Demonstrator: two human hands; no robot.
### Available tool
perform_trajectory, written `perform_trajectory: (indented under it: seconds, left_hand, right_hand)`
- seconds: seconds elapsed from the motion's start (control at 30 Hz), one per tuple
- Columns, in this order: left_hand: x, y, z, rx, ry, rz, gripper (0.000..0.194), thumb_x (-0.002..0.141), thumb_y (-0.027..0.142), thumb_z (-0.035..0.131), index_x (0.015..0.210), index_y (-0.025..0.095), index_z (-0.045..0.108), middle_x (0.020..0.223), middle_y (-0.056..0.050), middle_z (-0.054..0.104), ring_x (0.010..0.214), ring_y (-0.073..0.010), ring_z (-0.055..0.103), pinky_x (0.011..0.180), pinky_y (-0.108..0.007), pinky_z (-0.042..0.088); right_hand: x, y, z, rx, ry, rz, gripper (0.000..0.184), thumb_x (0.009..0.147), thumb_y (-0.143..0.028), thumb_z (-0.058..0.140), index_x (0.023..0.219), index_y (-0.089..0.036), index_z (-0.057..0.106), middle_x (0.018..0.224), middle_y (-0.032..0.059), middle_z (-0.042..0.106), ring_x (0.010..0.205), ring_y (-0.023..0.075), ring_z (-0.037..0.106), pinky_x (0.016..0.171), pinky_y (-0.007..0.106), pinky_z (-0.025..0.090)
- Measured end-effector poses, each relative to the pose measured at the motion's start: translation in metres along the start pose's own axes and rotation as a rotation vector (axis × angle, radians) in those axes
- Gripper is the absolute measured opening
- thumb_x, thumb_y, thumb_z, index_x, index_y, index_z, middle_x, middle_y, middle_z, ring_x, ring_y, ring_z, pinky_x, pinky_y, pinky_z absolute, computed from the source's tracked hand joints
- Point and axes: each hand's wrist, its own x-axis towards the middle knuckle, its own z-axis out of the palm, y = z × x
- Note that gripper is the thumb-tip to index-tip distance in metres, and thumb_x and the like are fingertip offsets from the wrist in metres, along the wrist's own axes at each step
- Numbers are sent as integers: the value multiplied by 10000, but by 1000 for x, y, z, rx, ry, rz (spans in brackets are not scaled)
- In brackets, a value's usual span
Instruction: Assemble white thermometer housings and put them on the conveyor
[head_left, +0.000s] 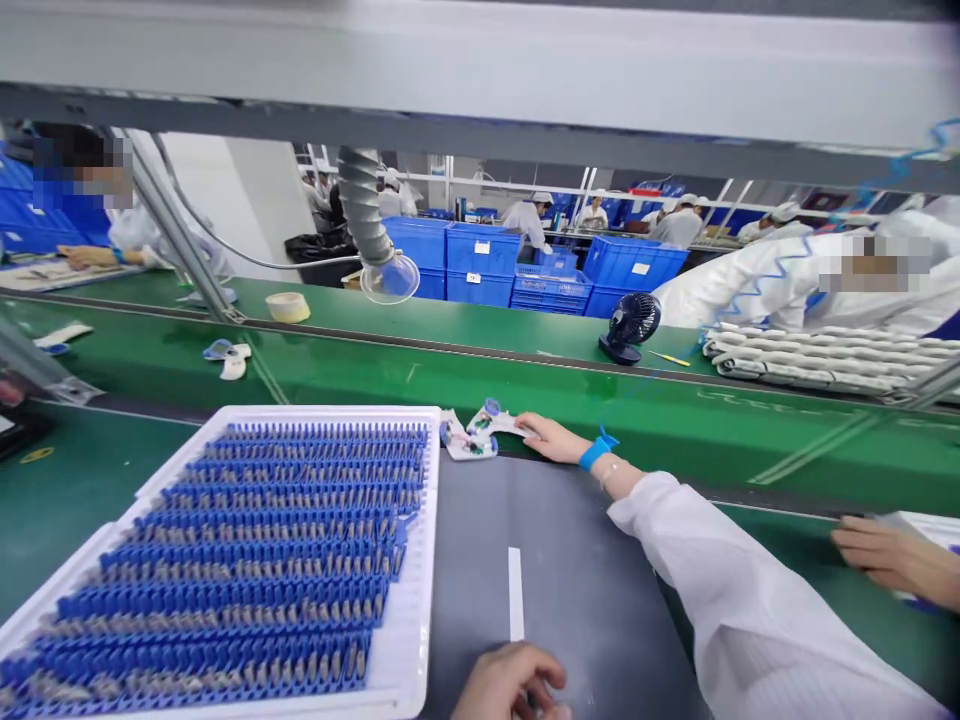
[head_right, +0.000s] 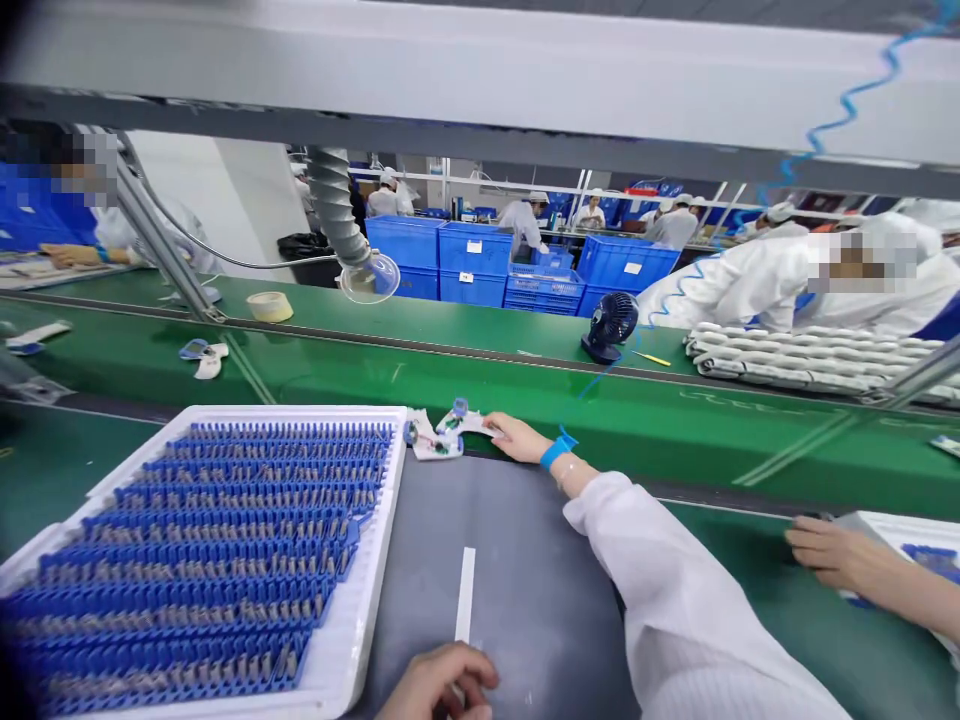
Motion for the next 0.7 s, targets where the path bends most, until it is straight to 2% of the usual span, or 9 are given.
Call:
perform_trajectory:
  seconds: [0.13,0.23,0.3,0.4,0.47,0.5,0.57,0.63,0.7]
  left_hand:
    - [-9,8,4,56,14,63,279,684,225,597,941,128,646,864,-96,642,774,-178,583,653,-240,453]
    - [-14,15,8,51,101,55,315,721,255,582,1011,133,602,913,-104,618,838,-191,569,702,-264,456]
    - [-16,19,9,-100,216,40,443,729,332,617,1118,139,528,1062,-133,574,929,-204,556,759,-279,451]
    - [-15,27,5,-558,337,1,737,662,567,663,1218,161,400,1308,-167,416,1080,-234,517,841,-295,432]
    - [-15,34,-1,-929,278,-80,806,639,713,579,1206,170,397,1339,-163,392,1090,-247,530,832,-301,447]
    - [-16,38,-5,-1083,213,-134,813,641,751,532,1195,169,410,1291,-164,447,1035,-251,568,783,-303,465]
    - [-18,42,-11,-1233,82,-169,767,662,718,550,1210,200,412,1152,-136,564,869,-242,634,664,-293,478]
    - [-20,43,-13,-1245,18,-140,658,670,573,658,1174,204,448,1002,-95,631,739,-221,647,611,-283,472]
    - [-22,42,-12,-1233,36,-93,518,670,439,709,1075,187,507,903,-61,646,706,-195,635,623,-275,476]
  right_hand:
    - [-49,-28,-8,59,-81,-87,293,783,-82,489,1070,-145,499,1109,82,542,971,187,532,872,317,437]
    - [-85,-49,-10,94,-77,-85,291,806,-125,470,1096,-156,484,1110,89,535,994,202,525,886,356,436]
    - [-108,-67,-9,111,-29,-56,286,845,-159,432,1130,-153,444,1140,113,508,1035,216,502,918,399,416]
    - [-137,-104,-7,210,-13,-38,254,893,-209,408,1142,-164,390,1219,131,456,1098,213,468,952,406,397]
    - [-150,-132,-7,334,-90,-67,226,900,-215,430,1117,-179,381,1244,122,449,1103,199,474,943,381,412]
    - [-155,-144,-7,379,-137,-91,208,898,-206,442,1098,-184,389,1239,116,460,1098,195,479,933,375,421]
    - [-160,-166,-6,367,-161,-140,140,900,-182,442,1040,-187,436,1223,104,479,1120,205,461,933,387,418]
    - [-161,-182,-2,247,-17,-164,98,921,-174,413,968,-185,498,1215,103,482,1154,230,425,947,424,393]
    - [-162,-195,4,155,179,-168,152,950,-203,385,957,-184,536,1169,107,501,1111,238,450,924,427,398]
